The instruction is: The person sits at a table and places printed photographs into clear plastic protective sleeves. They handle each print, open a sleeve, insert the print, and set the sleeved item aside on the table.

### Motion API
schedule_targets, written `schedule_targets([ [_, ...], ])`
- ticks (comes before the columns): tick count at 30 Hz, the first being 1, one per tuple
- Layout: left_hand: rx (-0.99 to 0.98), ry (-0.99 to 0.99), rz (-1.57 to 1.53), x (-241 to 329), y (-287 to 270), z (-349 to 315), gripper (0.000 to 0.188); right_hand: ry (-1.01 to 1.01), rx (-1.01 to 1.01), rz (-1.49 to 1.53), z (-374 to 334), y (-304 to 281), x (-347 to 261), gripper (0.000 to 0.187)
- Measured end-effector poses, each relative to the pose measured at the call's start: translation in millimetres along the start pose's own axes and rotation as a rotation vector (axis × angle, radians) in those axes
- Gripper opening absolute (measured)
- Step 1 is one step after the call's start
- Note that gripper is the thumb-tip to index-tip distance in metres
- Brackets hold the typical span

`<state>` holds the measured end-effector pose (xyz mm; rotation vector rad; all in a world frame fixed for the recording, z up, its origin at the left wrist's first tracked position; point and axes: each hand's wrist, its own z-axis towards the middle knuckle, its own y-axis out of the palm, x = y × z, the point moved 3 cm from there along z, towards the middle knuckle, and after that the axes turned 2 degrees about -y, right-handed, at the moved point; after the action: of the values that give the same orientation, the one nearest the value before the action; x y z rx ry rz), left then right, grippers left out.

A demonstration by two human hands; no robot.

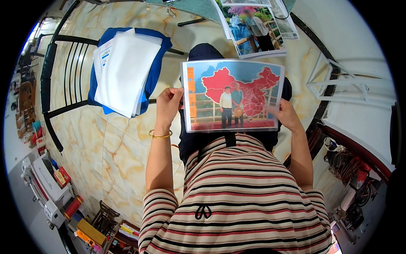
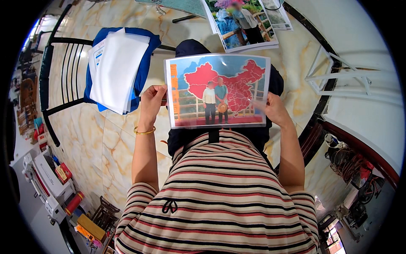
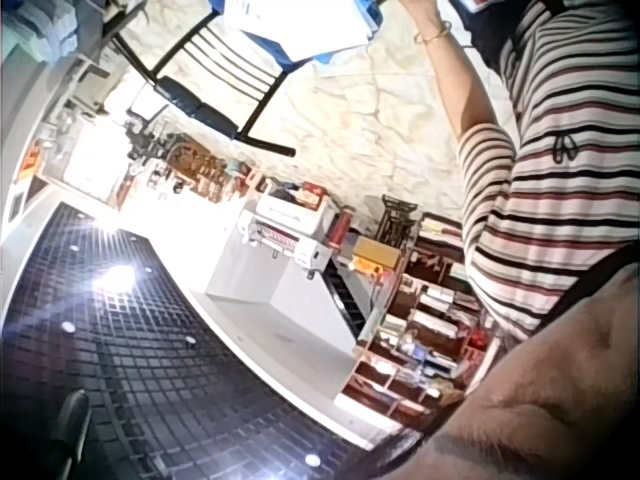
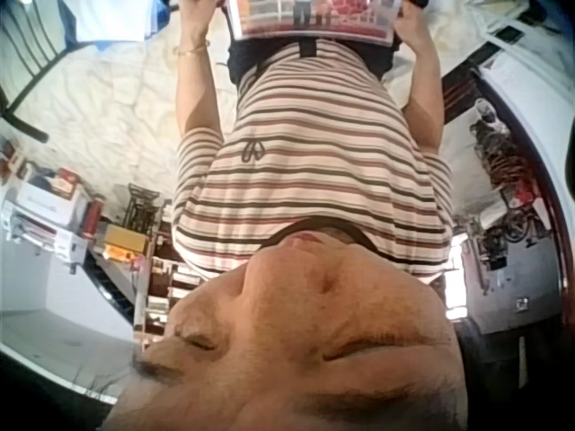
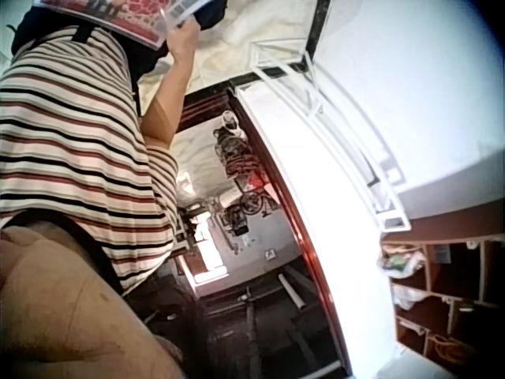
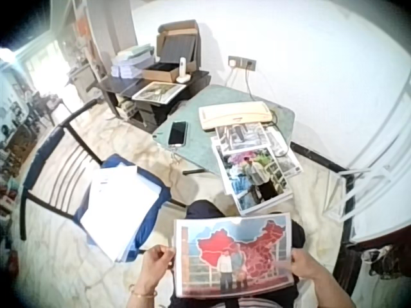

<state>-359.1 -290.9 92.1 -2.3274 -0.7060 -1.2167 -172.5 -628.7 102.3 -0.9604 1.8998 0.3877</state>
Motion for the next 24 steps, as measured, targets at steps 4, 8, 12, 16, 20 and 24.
schedule_targets([
  [4, 0.031, 0.026, 0.021, -0.6, 2.1, -0.4, 0.021, 0.018, -0.009, -0.020, 0.1, -0.6, -1.0, 0.025],
  [8, 0.050, 0.048, 0.032, -0.9, 3.2, -1.0, 0.021, 0.022, -0.023, -0.042, 0.5, -0.9, -1.6, 0.026],
  [12, 0.072, 0.048, 0.031, 5.1, 5.6, -5.4, 0.020, 0.017, 0.007, -0.074, 0.3, 0.9, -4.2, 0.026],
  [16, 0.089, 0.074, -0.008, 8.6, 9.1, -5.9, 0.021, 0.023, -0.001, -0.074, 1.0, -1.0, -3.6, 0.025],
  [20, 0.069, 0.133, 0.051, 13.7, 12.1, -9.4, 0.035, 0.036, -0.045, -0.054, 1.0, -0.1, -5.4, 0.024],
  [24, 0.157, 0.245, 0.210, 7.0, 20.1, -7.3, 0.051, -0.006, -0.021, -0.049, 1.5, 0.3, -7.4, 0.024],
])
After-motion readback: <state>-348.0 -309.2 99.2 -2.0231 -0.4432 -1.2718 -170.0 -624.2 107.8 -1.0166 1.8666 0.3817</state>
